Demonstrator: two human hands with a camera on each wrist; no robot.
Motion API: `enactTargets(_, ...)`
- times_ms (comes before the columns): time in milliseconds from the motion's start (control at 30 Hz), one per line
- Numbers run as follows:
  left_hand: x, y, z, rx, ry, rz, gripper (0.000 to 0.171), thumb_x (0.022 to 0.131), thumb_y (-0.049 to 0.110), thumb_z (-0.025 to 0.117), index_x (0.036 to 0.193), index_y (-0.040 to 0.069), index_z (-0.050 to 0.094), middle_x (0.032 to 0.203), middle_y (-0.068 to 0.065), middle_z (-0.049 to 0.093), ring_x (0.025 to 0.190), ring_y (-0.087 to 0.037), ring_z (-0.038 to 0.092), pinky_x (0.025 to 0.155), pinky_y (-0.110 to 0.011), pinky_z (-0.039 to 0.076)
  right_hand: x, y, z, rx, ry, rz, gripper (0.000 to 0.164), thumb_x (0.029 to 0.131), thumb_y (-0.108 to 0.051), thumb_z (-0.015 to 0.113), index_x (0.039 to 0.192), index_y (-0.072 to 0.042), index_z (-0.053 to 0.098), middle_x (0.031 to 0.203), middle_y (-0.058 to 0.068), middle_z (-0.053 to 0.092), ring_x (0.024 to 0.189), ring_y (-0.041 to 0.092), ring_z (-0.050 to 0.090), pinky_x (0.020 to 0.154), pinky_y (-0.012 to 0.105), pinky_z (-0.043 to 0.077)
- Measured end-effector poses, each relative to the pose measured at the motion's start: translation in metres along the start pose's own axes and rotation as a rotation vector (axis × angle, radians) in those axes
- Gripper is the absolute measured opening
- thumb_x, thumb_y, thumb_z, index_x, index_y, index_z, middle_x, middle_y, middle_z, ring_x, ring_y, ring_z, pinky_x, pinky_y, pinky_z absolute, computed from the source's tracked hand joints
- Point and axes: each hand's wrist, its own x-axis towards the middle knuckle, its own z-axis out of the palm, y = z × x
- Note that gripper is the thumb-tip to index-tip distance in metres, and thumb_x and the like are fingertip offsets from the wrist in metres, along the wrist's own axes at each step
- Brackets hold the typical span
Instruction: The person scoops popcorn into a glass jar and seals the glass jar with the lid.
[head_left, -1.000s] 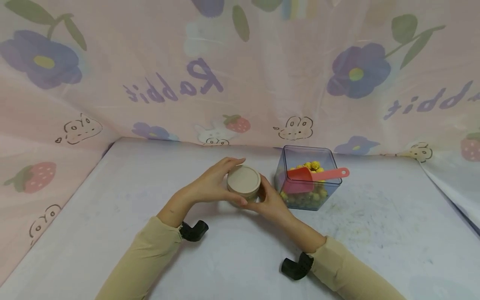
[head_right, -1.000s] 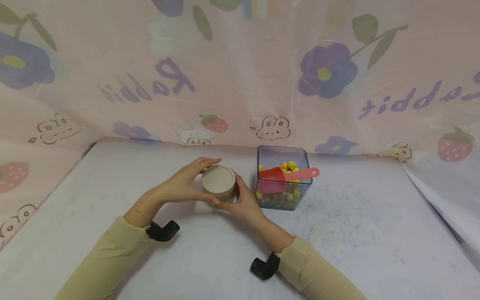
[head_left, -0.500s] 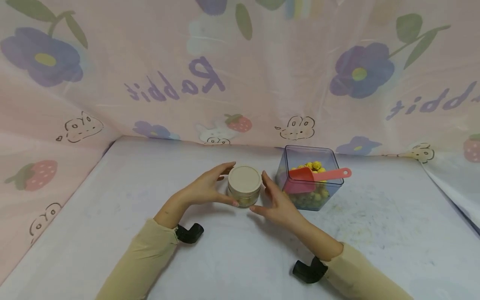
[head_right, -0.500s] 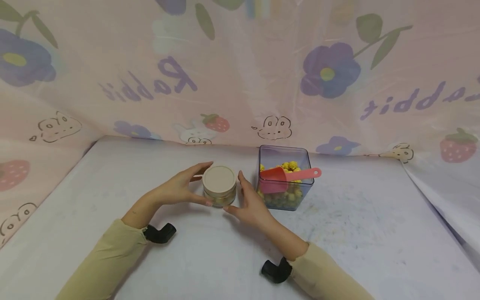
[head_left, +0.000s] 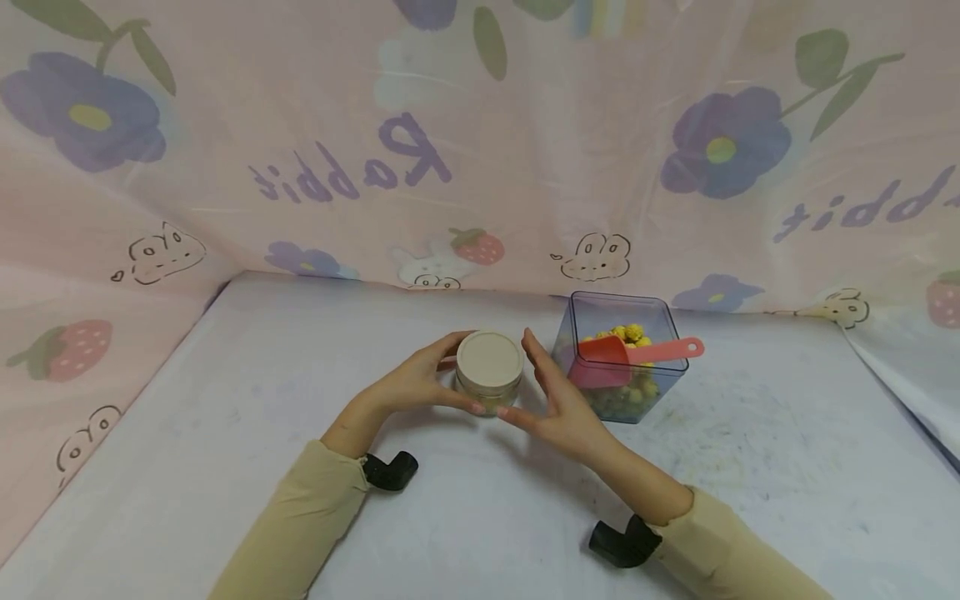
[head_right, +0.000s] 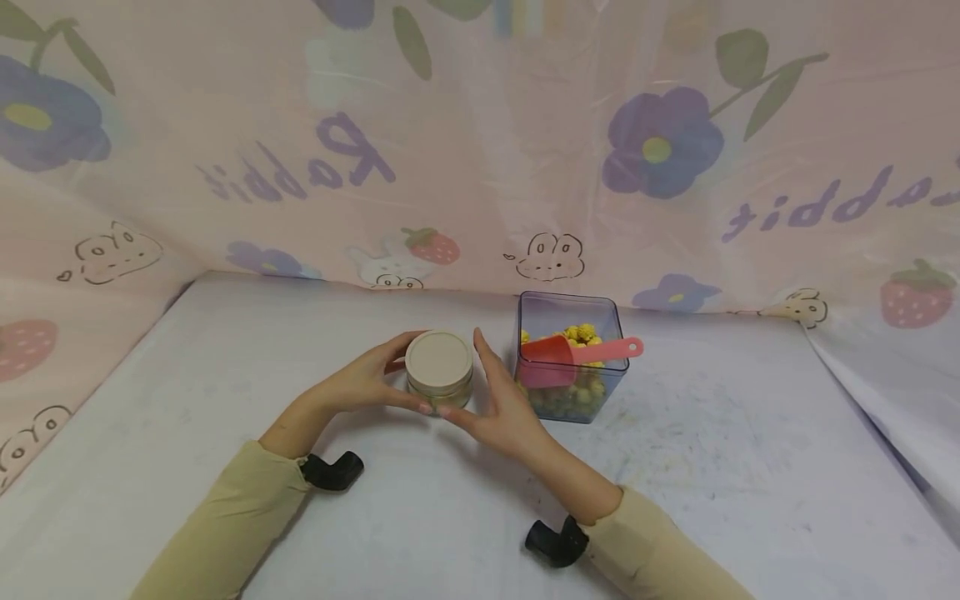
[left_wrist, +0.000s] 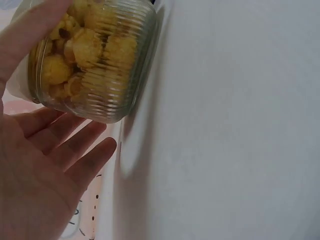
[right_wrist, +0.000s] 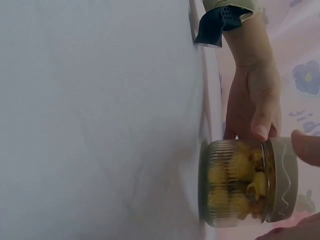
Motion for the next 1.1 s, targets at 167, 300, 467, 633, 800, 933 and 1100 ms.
enactTargets(167,0.002,-0.002,0.002,-0.027,0.002,-0.018,0.092,0.067,0.013,0.088,0.144,0.012,0.038,0.143,-0.004,0.046,0.136,-0.022,0.038,0.115,-0.044,0.029,0.004,0.0,0.0,-0.009,0.006,-0.045,0.091,0.085,-0.012,0.072,0.153,-0.003,0.012,0.16,0.017,0.013,0.146,0.036,0.014,0.116,0.052,0.019)
enactTargets(300,0.003,-0.003,0.002,-0.033,-0.004,-0.019,0.09,0.068,0.012,0.087,0.144,0.01,0.038,0.142,-0.006,0.047,0.136,-0.024,0.039,0.115,-0.045,0.028,0.008,0.0,0.001,0.021,0.014,-0.048,0.089,0.086,-0.009,0.071,0.153,-0.003,0.013,0.159,0.016,0.014,0.146,0.036,0.016,0.116,0.051,0.02)
enactTargets(467,0.003,-0.002,0.003,-0.046,-0.01,-0.014,0.087,0.069,0.011,0.087,0.142,0.01,0.04,0.139,-0.005,0.049,0.134,-0.022,0.041,0.115,-0.045,0.028,0.012,0.003,0.001,0.105,0.008,-0.056,0.085,0.087,-0.004,0.068,0.152,-0.001,0.014,0.159,0.017,0.015,0.146,0.035,0.016,0.117,0.048,0.019)
enactTargets(633,0.003,-0.003,0.004,-0.071,-0.023,0.012,0.082,0.071,0.01,0.085,0.141,0.008,0.041,0.137,-0.007,0.051,0.133,-0.024,0.043,0.115,-0.046,0.029,0.014,0.008,0.001,0.182,-0.011,-0.071,0.08,0.089,-0.003,0.065,0.152,0.0,0.016,0.159,0.016,0.015,0.147,0.032,0.015,0.118,0.048,0.016)
enactTargets(800,0.003,-0.004,0.004,-0.08,-0.025,-0.004,0.081,0.071,0.01,0.085,0.14,0.009,0.043,0.135,-0.007,0.053,0.131,-0.023,0.045,0.114,-0.045,0.03,0.016,0.011,0.001,0.219,-0.028,-0.099,0.077,0.09,-0.002,0.063,0.151,0.002,0.016,0.159,0.018,0.016,0.147,0.031,0.013,0.118,0.049,0.014)
enactTargets(933,0.004,-0.004,0.004,-0.076,-0.027,-0.009,0.08,0.071,0.011,0.085,0.139,0.009,0.043,0.134,-0.007,0.054,0.131,-0.024,0.046,0.114,-0.045,0.031,0.017,0.012,0.002,0.204,-0.021,-0.104,0.073,0.09,-0.002,0.063,0.15,0.002,0.021,0.157,0.02,0.02,0.146,0.034,0.016,0.117,0.052,0.014)
enactTargets(1100,0.004,-0.003,0.003,-0.064,-0.025,-0.014,0.08,0.071,0.012,0.085,0.139,0.01,0.043,0.133,-0.006,0.054,0.13,-0.024,0.046,0.113,-0.044,0.032,0.019,0.01,0.004,0.179,0.011,-0.074,0.072,0.087,-0.001,0.066,0.149,0.0,0.028,0.151,0.021,0.028,0.144,0.035,0.023,0.117,0.05,0.019)
